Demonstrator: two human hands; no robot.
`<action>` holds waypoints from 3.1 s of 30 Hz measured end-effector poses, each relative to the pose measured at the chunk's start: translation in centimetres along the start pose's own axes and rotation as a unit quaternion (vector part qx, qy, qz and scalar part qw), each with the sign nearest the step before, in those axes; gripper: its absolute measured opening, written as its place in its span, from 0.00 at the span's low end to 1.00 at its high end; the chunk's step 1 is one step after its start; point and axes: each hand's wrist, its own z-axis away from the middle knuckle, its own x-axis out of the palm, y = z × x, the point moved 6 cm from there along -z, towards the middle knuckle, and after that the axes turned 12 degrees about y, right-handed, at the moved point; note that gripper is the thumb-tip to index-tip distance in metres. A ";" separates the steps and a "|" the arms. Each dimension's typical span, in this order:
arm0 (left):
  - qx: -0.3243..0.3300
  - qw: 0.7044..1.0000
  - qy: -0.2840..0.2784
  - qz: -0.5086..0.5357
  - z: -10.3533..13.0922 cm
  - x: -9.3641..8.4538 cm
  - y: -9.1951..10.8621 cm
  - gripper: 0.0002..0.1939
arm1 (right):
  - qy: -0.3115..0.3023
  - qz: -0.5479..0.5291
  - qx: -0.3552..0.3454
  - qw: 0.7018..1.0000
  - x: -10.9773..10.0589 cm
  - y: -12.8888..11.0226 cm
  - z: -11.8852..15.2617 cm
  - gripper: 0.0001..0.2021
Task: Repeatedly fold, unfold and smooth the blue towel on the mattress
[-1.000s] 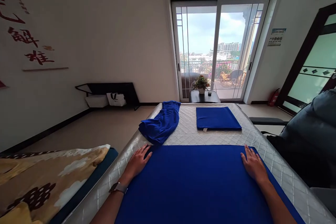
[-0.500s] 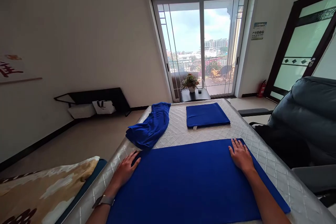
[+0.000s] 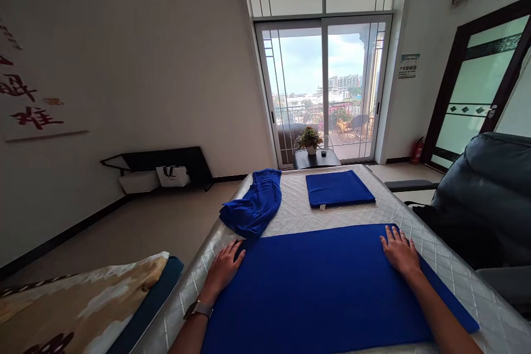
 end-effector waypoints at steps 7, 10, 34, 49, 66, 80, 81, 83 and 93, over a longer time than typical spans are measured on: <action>-0.005 1.000 -0.005 0.006 0.1 0.0 0.2 0.29 | 0.092 -0.168 -0.154 0.969 -6.9 -10.6 8.0 0.32; -0.007 1.000 0.009 0.014 0.1 -0.3 0.4 0.29 | 0.129 -0.279 -0.194 0.932 -9.5 -14.7 12.8 0.31; -0.006 1.000 -0.030 -0.008 -0.3 -2.2 2.4 0.32 | 0.002 -0.168 -0.190 0.967 -3.6 -0.8 -0.5 0.29; -0.006 0.997 0.009 -0.073 2.7 -5.2 4.5 0.28 | 0.060 -0.119 -0.124 0.983 2.5 1.3 -2.8 0.35; 0.026 0.997 -0.069 0.015 11.4 -4.0 3.6 0.32 | 0.147 -0.019 -0.089 0.985 -5.0 -3.8 3.4 0.29; 0.016 0.996 -0.086 -0.010 11.5 -4.0 3.4 0.36 | -0.129 -0.277 -0.318 0.897 -8.3 -30.2 20.3 0.44; 0.018 0.996 -0.084 -0.011 11.5 -4.0 3.4 0.37 | -0.130 -0.272 -0.316 0.900 -8.0 -29.6 20.0 0.44; 0.021 0.997 -0.079 -0.013 11.5 -4.0 3.3 0.37 | -0.129 -0.258 -0.308 0.907 -7.5 -27.4 18.9 0.44; 0.026 0.995 -0.099 -0.014 11.3 -3.6 3.0 0.36 | -0.072 -0.131 -0.173 0.974 -3.5 -6.3 10.7 0.44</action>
